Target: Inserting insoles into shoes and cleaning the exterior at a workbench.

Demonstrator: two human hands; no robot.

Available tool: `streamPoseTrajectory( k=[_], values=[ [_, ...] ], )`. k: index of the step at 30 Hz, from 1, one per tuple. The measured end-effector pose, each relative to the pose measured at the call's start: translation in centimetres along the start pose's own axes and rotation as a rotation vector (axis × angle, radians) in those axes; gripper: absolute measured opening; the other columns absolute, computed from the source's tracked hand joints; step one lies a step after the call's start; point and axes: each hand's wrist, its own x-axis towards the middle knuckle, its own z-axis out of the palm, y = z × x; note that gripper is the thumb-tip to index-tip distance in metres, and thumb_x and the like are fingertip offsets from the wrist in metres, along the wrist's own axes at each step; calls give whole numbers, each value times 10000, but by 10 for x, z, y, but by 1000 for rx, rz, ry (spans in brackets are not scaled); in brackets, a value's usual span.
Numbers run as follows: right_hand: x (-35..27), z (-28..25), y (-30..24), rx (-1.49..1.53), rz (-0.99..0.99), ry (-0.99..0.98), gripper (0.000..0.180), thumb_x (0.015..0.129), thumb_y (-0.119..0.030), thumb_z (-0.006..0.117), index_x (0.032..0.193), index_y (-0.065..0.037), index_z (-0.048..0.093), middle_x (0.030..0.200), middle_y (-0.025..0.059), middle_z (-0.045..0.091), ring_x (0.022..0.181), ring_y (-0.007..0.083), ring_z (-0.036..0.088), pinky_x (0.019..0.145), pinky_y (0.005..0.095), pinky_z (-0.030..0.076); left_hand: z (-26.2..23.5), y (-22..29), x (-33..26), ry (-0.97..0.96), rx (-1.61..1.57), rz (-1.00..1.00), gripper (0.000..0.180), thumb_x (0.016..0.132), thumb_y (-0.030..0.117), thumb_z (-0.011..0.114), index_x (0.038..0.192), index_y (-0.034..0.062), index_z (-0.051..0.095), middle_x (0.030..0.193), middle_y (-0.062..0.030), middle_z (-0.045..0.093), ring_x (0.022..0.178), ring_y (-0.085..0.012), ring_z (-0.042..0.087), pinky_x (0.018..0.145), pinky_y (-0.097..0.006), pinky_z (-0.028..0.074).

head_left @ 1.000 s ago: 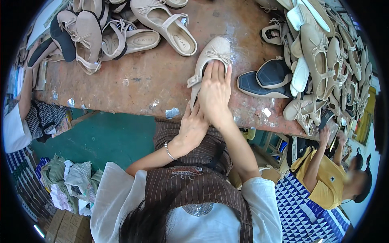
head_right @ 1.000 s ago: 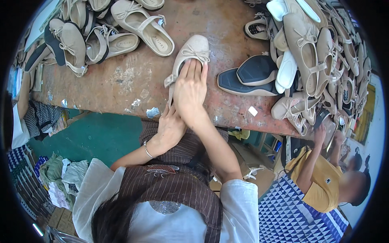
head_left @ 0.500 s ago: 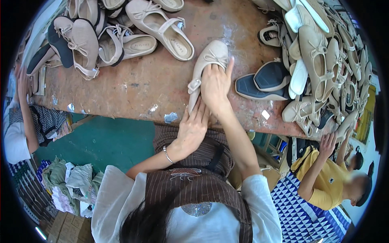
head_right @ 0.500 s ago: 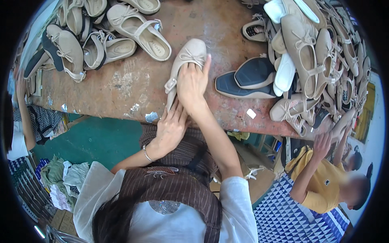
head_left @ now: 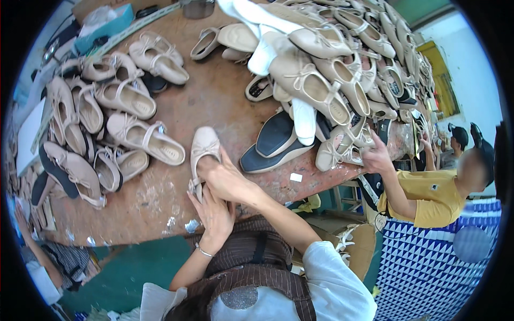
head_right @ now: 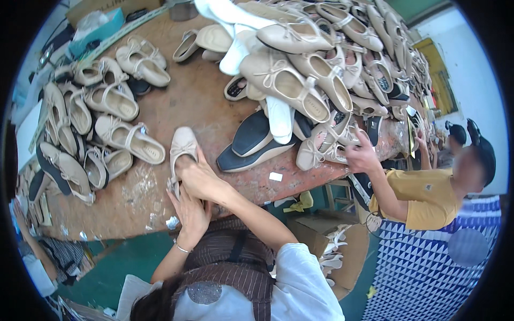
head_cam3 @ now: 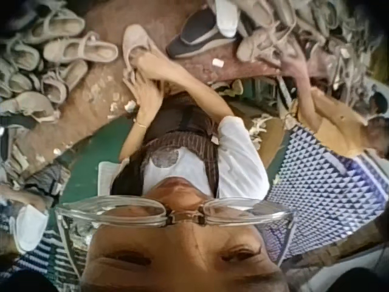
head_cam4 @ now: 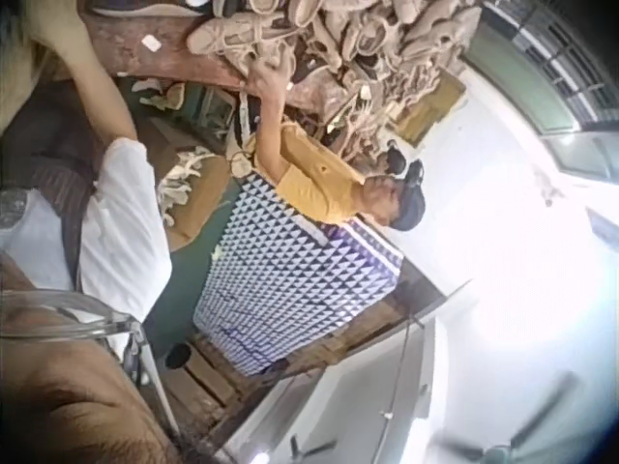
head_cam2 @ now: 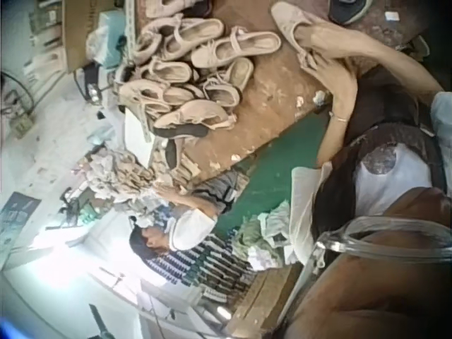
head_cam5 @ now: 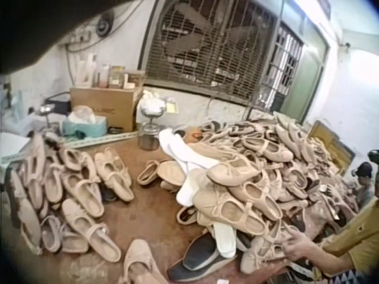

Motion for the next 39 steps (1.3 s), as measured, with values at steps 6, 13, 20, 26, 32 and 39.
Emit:
streamPoseTrajectory(
  k=[6,13,20,26,32,39],
  values=[
    [-80,-150,46,-577,425,1027,747,725,-28,684,1438,-51,460,1471,237,410,1416,444,311,1142,624,206,-4,-4,56,61,110,-82,674,835,190,683,1433,-9,444,1537,-272,311,1405,-416,330,1129,-640,182],
    [-80,-266,125,-602,437,670,1238,619,-255,856,1585,-124,94,1573,321,160,1405,484,316,1115,530,356,-24,-4,76,168,-221,53,744,917,80,564,1575,89,217,1599,-270,187,1434,-433,274,1148,-568,186],
    [-54,-258,154,-420,382,745,714,628,-165,801,1291,-120,540,1430,150,462,969,339,664,833,439,534,-40,20,103,316,-338,144,773,918,94,596,1567,33,182,1595,-280,180,1423,-487,249,1154,-546,193],
    [-19,-259,82,-246,110,1081,283,677,-48,706,928,-24,576,854,129,582,751,275,602,681,369,493,-98,20,129,471,-375,171,726,948,157,595,1546,-17,222,1618,-253,148,1495,-397,165,1206,-451,132],
    [141,-227,-77,83,-223,1147,307,668,-40,645,942,-5,512,933,207,543,894,396,557,761,484,468,-238,-48,164,1002,-203,302,570,1060,274,435,1501,-66,308,1588,-196,296,1489,-281,241,1212,-370,134],
    [220,-164,-157,45,-512,480,137,769,-127,648,800,3,678,842,178,656,850,381,644,772,498,510,-359,-289,223,438,391,-625,941,880,754,440,1538,91,327,1494,-179,463,1412,-385,381,1101,-718,-15]
  ],
)
